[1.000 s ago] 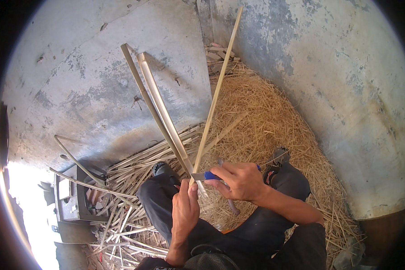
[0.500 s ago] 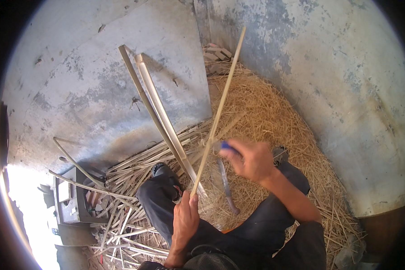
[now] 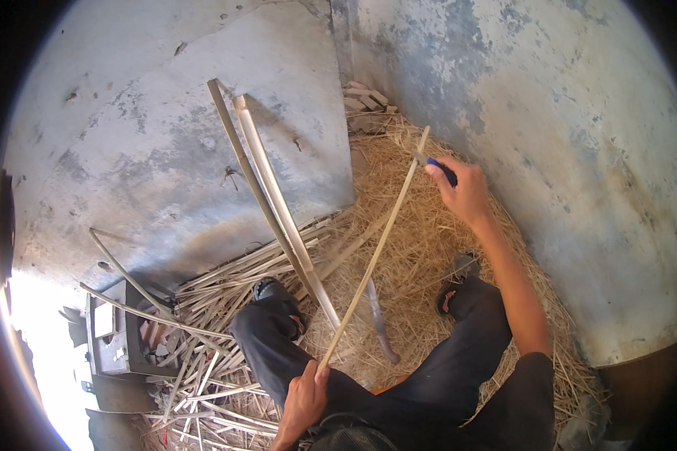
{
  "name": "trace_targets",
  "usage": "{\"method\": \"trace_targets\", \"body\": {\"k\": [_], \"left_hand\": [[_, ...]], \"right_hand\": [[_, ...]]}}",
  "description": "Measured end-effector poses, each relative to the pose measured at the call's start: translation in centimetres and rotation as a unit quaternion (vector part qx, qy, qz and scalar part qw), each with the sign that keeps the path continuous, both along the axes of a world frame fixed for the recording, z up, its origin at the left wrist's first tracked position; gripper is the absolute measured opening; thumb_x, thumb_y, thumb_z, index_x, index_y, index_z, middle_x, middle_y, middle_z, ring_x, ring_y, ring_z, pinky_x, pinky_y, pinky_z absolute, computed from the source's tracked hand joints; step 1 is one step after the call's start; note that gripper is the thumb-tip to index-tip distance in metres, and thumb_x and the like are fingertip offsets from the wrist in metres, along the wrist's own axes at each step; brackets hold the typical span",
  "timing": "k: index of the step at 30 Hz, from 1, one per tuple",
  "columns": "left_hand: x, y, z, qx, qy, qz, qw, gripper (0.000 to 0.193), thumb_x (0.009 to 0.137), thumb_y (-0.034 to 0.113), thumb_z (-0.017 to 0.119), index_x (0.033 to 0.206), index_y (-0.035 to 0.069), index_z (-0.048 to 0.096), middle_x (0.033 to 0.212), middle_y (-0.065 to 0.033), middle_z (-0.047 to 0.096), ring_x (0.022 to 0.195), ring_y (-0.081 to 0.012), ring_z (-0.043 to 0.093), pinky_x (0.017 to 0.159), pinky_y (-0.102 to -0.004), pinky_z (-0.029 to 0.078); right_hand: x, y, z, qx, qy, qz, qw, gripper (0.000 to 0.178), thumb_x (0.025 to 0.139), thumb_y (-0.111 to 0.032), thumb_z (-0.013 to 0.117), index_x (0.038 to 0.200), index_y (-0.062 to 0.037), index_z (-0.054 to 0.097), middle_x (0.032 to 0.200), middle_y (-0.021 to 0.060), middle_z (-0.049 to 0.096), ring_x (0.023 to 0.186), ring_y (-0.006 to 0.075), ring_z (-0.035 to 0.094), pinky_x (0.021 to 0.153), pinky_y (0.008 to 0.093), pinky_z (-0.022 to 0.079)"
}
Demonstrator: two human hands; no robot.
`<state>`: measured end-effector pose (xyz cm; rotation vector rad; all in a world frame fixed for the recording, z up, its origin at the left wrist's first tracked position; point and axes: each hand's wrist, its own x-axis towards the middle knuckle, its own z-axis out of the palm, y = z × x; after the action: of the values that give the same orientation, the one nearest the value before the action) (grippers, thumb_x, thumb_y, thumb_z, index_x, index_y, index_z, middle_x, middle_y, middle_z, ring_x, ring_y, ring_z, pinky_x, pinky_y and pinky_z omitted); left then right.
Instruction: The person sits on a straw-covered floor and uses a utility knife to shave thin strips from a long piece of bamboo. They hold the bamboo with one hand and carefully scrape the surface with the knife in the other, creating a pile of shavings.
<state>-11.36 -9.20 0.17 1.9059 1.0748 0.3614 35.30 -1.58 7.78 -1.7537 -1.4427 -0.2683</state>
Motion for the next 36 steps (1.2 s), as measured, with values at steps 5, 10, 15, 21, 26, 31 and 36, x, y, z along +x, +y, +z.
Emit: {"method": "trace_targets", "body": {"k": [5, 10, 15, 21, 26, 31, 36], "left_hand": [[-1.7, 0.1, -0.1, -0.003, 0.005, 0.008, 1.000, 0.023, 0.112, 0.023, 0.053, 0.104, 0.002, 0.051, 0.075, -0.0307, 0.063, 0.076, -0.0552, 0.063, 0.066, -0.0629, 0.046], [-2.4, 0.4, -0.3, -0.003, 0.012, 0.014, 1.000, 0.021, 0.112, 0.023, 0.052, 0.105, 0.003, 0.052, 0.076, -0.0305, 0.063, 0.077, -0.0553, 0.063, 0.066, -0.0629, 0.046], [-3.8, -1.0, 0.0, -0.060, 0.005, -0.004, 0.998, 0.023, 0.113, 0.025, 0.050, 0.106, 0.004, 0.053, 0.076, -0.0288, 0.063, 0.078, -0.0542, 0.064, 0.067, -0.0610, 0.047], [-5.5, 0.4, -1.3, -0.105, 0.010, 0.045, 0.993, 0.044, 0.117, 0.038, 0.039, 0.101, 0.003, 0.060, 0.069, -0.0172, 0.064, 0.070, -0.0415, 0.069, 0.067, -0.0491, 0.051], [-6.5, 2.7, -3.3, -0.182, -0.059, 0.109, 0.975, 0.051, 0.118, 0.042, 0.036, 0.098, 0.002, 0.060, 0.066, -0.0055, 0.056, 0.057, -0.0142, 0.054, 0.056, -0.0322, 0.044], [-5.8, 4.0, -1.6, -0.219, -0.141, 0.154, 0.953, 0.050, 0.118, 0.045, 0.037, 0.099, 0.003, 0.059, 0.070, 0.0022, 0.047, 0.059, -0.0054, 0.040, 0.052, -0.0243, 0.035], [-5.5, 5.7, -0.9, -0.161, -0.173, 0.136, 0.962, 0.050, 0.118, 0.044, 0.040, 0.097, 0.002, 0.058, 0.071, 0.0004, 0.049, 0.062, -0.0077, 0.043, 0.055, -0.0266, 0.036]], "right_hand": [[0.9, 1.8, -0.2, -0.067, -0.045, -0.017, 0.997, 0.044, 0.107, -0.047, 0.064, 0.111, -0.0064, 0.080, 0.060, 0.0039, 0.062, 0.047, 0.0147, 0.051, 0.047, 0.0344, 0.039], [0.6, 4.0, -1.7, -0.063, -0.051, -0.010, 0.997, 0.044, 0.107, -0.048, 0.063, 0.112, -0.0074, 0.080, 0.060, 0.0038, 0.061, 0.046, 0.0150, 0.048, 0.046, 0.0342, 0.037], [6.5, 5.8, -2.3, -0.056, 0.030, -0.109, 0.992, 0.050, 0.108, -0.051, 0.061, 0.116, -0.0057, 0.080, 0.062, 0.0040, 0.063, 0.047, 0.0171, 0.046, 0.049, 0.0349, 0.038], [8.5, 4.1, -2.2, -0.271, -0.025, -0.120, 0.955, 0.054, 0.104, -0.051, 0.065, 0.130, -0.0043, 0.074, 0.103, 0.0162, 0.077, 0.094, 0.0287, 0.072, 0.085, 0.0462, 0.056], [9.1, 1.8, -5.0, -0.512, -0.049, -0.118, 0.850, 0.063, 0.098, -0.048, 0.074, 0.142, -0.0048, 0.063, 0.129, 0.0200, 0.072, 0.122, 0.0359, 0.069, 0.103, 0.0514, 0.055], [7.3, -1.2, -2.4, -0.502, -0.024, -0.123, 0.856, 0.064, 0.094, -0.047, 0.078, 0.137, -0.0016, 0.062, 0.125, 0.0192, 0.073, 0.116, 0.0354, 0.071, 0.097, 0.0495, 0.056], [6.1, -7.3, -1.8, -0.347, 0.086, -0.123, 0.926, 0.056, 0.098, -0.045, 0.075, 0.131, -0.0020, 0.064, 0.106, 0.0158, 0.074, 0.096, 0.0281, 0.072, 0.084, 0.0418, 0.057]]}}
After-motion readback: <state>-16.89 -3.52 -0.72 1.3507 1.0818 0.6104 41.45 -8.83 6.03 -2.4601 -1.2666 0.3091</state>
